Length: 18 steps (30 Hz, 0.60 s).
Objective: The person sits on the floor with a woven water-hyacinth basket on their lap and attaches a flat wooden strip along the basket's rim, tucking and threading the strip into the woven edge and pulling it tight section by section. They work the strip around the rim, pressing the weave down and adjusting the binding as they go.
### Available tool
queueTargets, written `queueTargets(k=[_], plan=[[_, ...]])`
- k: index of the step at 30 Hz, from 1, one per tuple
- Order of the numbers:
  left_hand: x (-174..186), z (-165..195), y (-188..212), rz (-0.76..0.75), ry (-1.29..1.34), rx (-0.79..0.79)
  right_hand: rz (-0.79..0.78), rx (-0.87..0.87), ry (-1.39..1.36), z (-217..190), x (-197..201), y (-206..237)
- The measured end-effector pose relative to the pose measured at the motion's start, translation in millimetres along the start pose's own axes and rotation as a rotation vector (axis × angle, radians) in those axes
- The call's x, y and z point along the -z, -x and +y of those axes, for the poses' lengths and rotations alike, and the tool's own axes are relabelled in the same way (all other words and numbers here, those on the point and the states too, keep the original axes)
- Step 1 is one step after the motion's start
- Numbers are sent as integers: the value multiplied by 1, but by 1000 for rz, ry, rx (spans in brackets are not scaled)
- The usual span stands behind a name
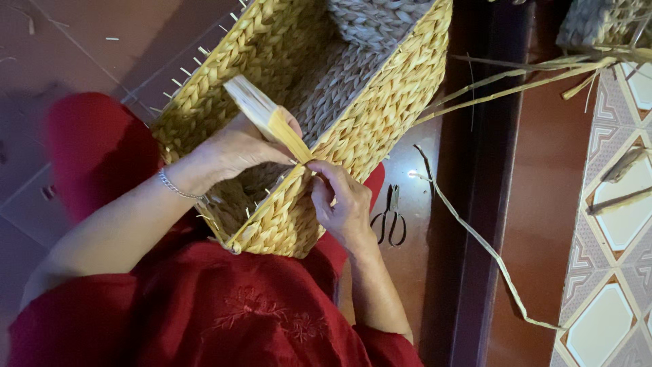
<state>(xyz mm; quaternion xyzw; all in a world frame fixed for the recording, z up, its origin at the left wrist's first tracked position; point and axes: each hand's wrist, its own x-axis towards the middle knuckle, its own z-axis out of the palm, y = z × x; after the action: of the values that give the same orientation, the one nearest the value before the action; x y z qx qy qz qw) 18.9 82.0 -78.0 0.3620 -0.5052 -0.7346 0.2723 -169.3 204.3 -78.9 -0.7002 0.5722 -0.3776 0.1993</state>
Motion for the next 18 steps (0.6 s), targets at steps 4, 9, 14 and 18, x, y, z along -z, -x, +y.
queueTargets(k=[4,9,14,18], plan=[[10,-3,2,-108,240,91,-24,-36,-83,2,-1,0],[15,-18,-4,-74,199,105,-12,-79,-102,1,-4,2],[14,-29,-7,-19,87,-5,-3,-87,-121,1,-6,-1],[11,-31,-7,21,130,24,-2,-93,-85,3,-10,-3]])
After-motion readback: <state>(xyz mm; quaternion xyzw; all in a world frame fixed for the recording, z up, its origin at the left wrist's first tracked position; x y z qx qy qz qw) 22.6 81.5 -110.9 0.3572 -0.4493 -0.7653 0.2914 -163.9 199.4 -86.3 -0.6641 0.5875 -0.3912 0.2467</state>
